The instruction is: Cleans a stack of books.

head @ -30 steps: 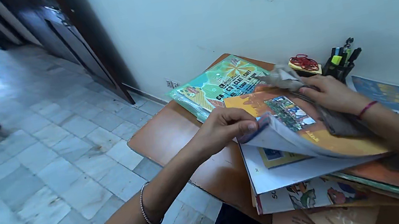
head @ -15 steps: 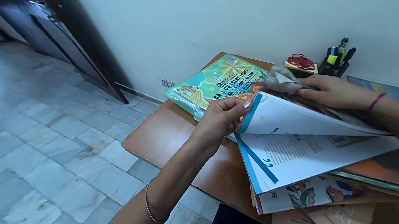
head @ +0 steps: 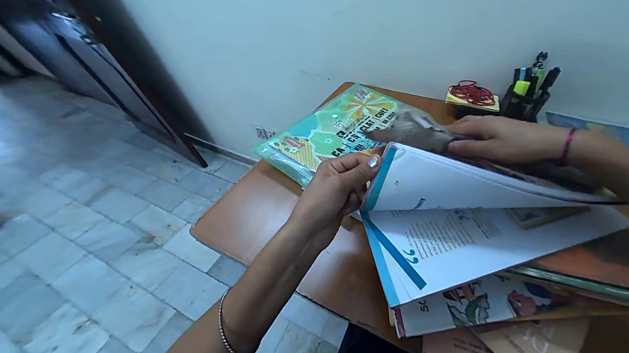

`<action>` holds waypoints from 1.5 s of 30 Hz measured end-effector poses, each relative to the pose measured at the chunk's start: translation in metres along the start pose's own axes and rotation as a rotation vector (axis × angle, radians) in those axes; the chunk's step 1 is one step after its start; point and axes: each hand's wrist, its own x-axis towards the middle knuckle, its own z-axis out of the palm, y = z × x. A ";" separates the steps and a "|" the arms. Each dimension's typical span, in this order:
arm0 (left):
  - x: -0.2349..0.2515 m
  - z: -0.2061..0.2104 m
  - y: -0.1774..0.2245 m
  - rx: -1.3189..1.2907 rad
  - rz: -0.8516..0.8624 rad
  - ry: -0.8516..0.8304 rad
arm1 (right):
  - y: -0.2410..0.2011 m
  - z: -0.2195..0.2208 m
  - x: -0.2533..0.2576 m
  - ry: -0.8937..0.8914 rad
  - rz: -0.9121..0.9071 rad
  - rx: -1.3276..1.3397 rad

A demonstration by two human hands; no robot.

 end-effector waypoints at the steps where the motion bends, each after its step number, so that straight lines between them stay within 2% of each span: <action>1: 0.001 0.000 0.000 -0.003 -0.006 0.004 | 0.011 -0.004 -0.007 0.020 0.010 -0.002; 7: 0.004 0.002 0.001 -0.032 -0.019 0.004 | 0.025 -0.015 -0.029 0.028 0.132 -0.007; 11: 0.003 0.002 0.001 -0.041 -0.034 0.024 | 0.008 -0.020 -0.016 -0.056 0.114 -0.031; 17: 0.003 0.004 -0.002 -0.060 -0.012 0.054 | -0.018 -0.020 0.008 -0.177 -0.037 -0.026; 21: 0.004 0.005 -0.002 -0.077 -0.027 0.094 | -0.025 -0.030 0.011 -0.255 0.009 -0.028; 26: 0.004 0.007 0.000 -0.079 -0.057 0.116 | -0.008 -0.036 0.006 -0.251 0.043 -0.039; 31: 0.003 0.007 -0.001 -0.088 -0.043 0.107 | 0.001 -0.044 -0.008 -0.232 0.206 -0.032; 36: 0.002 0.005 -0.004 -0.075 -0.019 0.061 | 0.015 -0.045 -0.018 -0.183 0.251 -0.037; 38: -0.003 0.000 -0.010 0.009 0.122 -0.015 | 0.016 -0.044 -0.019 -0.178 0.259 -0.028; 42: -0.025 -0.015 -0.041 0.502 0.784 -0.173 | -0.001 -0.034 -0.015 -0.135 0.320 -0.023; 43: -0.032 -0.018 -0.052 0.599 0.883 -0.174 | -0.006 -0.029 -0.013 -0.120 0.328 -0.034; 45: -0.046 -0.024 -0.073 0.790 0.974 -0.125 | -0.021 -0.014 -0.008 -0.048 0.355 -0.063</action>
